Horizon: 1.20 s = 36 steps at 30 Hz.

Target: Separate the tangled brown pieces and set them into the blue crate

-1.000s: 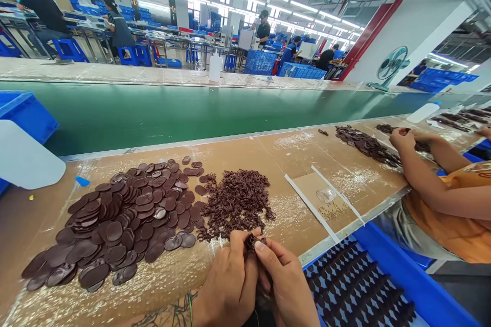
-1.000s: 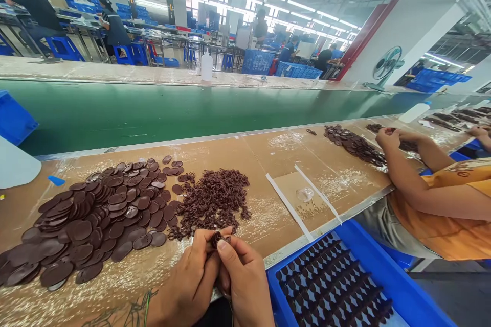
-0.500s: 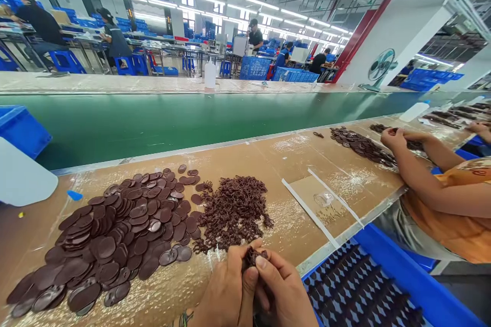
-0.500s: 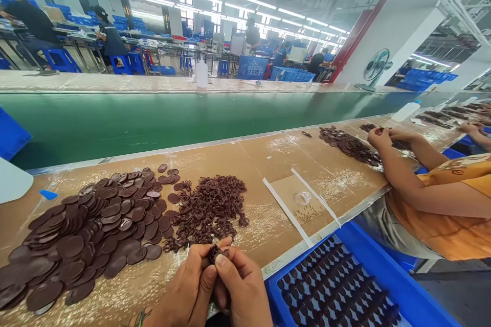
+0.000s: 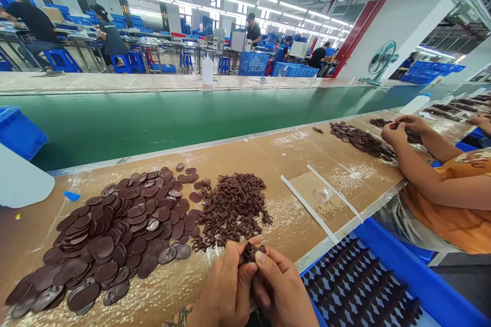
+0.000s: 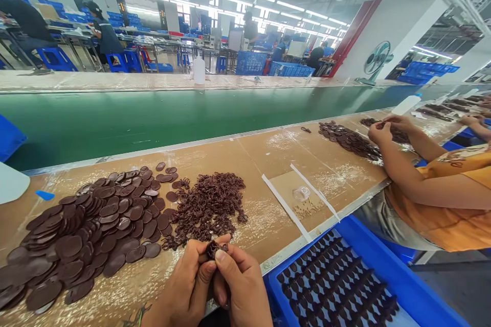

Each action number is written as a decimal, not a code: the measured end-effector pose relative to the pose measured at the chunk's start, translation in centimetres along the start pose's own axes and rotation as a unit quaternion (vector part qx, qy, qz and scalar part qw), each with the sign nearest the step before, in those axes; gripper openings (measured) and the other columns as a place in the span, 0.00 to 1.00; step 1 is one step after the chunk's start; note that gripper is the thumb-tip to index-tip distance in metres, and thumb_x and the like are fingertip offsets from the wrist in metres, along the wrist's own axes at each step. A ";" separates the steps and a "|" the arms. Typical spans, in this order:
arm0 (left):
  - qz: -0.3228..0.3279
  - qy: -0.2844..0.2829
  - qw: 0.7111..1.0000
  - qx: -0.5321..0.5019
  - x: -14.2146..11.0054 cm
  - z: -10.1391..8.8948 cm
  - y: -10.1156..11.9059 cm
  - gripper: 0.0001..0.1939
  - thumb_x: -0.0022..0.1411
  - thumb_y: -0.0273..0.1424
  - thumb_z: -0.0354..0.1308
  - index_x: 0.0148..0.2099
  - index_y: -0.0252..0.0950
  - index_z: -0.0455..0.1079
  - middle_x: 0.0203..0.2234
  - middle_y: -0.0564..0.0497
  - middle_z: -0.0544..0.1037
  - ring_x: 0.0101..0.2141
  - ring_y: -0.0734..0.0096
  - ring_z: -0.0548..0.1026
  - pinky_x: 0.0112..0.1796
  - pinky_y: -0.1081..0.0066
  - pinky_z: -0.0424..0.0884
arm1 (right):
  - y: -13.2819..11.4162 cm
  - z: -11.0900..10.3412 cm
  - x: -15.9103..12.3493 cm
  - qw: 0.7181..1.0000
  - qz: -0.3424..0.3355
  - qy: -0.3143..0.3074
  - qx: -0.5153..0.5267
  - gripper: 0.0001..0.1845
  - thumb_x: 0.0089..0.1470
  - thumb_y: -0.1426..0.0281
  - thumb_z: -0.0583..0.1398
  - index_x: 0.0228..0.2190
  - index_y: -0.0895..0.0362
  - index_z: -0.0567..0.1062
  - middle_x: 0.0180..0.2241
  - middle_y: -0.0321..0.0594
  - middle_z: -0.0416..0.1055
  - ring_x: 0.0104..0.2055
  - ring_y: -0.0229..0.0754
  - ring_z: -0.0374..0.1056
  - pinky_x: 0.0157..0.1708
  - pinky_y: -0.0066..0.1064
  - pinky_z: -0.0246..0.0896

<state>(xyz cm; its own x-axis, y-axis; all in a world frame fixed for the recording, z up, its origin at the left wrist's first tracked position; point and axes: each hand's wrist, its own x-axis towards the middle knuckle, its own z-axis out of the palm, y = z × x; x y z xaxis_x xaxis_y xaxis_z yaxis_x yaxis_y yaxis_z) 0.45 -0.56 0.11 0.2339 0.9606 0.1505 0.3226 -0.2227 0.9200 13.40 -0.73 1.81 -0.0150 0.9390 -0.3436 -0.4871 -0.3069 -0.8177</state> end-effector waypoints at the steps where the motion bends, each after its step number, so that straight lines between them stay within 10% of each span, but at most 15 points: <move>1: -0.002 -0.001 1.000 0.000 0.0 0.0 0.1 0.22 0.74 0.45 0.42 0.58 0.40 0.67 0.47 0.42 0.82 0.40 0.58 0.80 0.53 0.54 0.74 | -0.2 0.2 -0.1 1.000 0.003 0.003 0.001 0.24 0.48 0.51 0.71 0.24 0.59 0.74 0.10 0.25 0.57 0.13 0.27 0.43 0.17 0.23 0.39; 36: -0.036 -0.053 0.993 0.095 0.4 -1.0 1.8 0.22 0.76 0.44 0.36 0.58 0.41 0.64 0.41 0.42 0.82 0.40 0.54 0.81 0.42 0.55 0.77 | -1.4 1.0 -0.8 1.000 0.016 0.009 -0.014 0.23 0.50 0.52 0.70 0.23 0.59 0.74 0.11 0.27 0.58 0.15 0.29 0.47 0.20 0.25 0.40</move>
<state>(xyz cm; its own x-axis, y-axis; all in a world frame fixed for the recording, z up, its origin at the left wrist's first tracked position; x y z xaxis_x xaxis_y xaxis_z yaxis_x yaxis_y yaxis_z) 0.17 -0.37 2.17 0.2952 0.9546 0.0391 0.5070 -0.1912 0.8405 13.18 -0.94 3.71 -0.0138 0.9257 -0.3781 -0.4622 -0.3412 -0.8185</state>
